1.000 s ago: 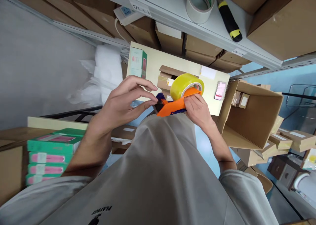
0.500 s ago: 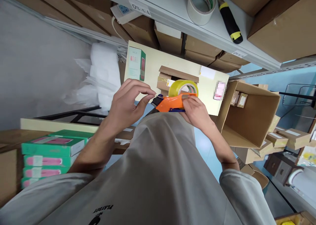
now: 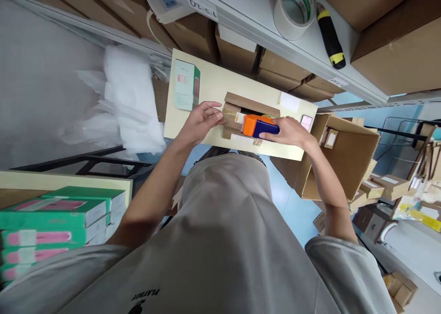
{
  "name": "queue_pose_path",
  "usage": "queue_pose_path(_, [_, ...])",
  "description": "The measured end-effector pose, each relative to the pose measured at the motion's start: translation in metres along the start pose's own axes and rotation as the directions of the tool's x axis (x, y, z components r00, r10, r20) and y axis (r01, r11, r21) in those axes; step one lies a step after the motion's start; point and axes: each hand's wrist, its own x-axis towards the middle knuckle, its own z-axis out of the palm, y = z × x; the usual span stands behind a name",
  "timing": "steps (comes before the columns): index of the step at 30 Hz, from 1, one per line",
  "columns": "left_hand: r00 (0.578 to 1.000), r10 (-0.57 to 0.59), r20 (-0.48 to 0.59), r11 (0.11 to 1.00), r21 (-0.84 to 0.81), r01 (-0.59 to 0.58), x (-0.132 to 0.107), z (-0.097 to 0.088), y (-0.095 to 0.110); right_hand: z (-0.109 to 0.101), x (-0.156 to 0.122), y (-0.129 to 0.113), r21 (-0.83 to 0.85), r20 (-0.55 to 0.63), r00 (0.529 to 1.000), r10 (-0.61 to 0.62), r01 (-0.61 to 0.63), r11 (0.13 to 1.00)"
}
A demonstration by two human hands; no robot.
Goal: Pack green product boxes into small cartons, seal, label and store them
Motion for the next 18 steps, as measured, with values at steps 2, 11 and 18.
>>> queue_pose_path(2, [1.0,-0.019,-0.016,0.997,-0.082,0.017,0.013,0.001,-0.014,-0.013,0.017,0.0,0.047,0.02,1.0,0.007,-0.008,0.999])
queue_pose_path(11, [0.981,-0.179,-0.074,0.977,-0.134,0.168,0.032,-0.01,-0.04,-0.015,0.073,-0.007,0.214,0.198,0.978,0.072,-0.115,0.97])
queue_pose_path(18, [0.965,-0.205,-0.164,0.978,-0.073,0.195,0.031,-0.016,-0.057,0.001,0.08,-0.013,0.226,0.268,0.955,0.123,-0.187,0.956])
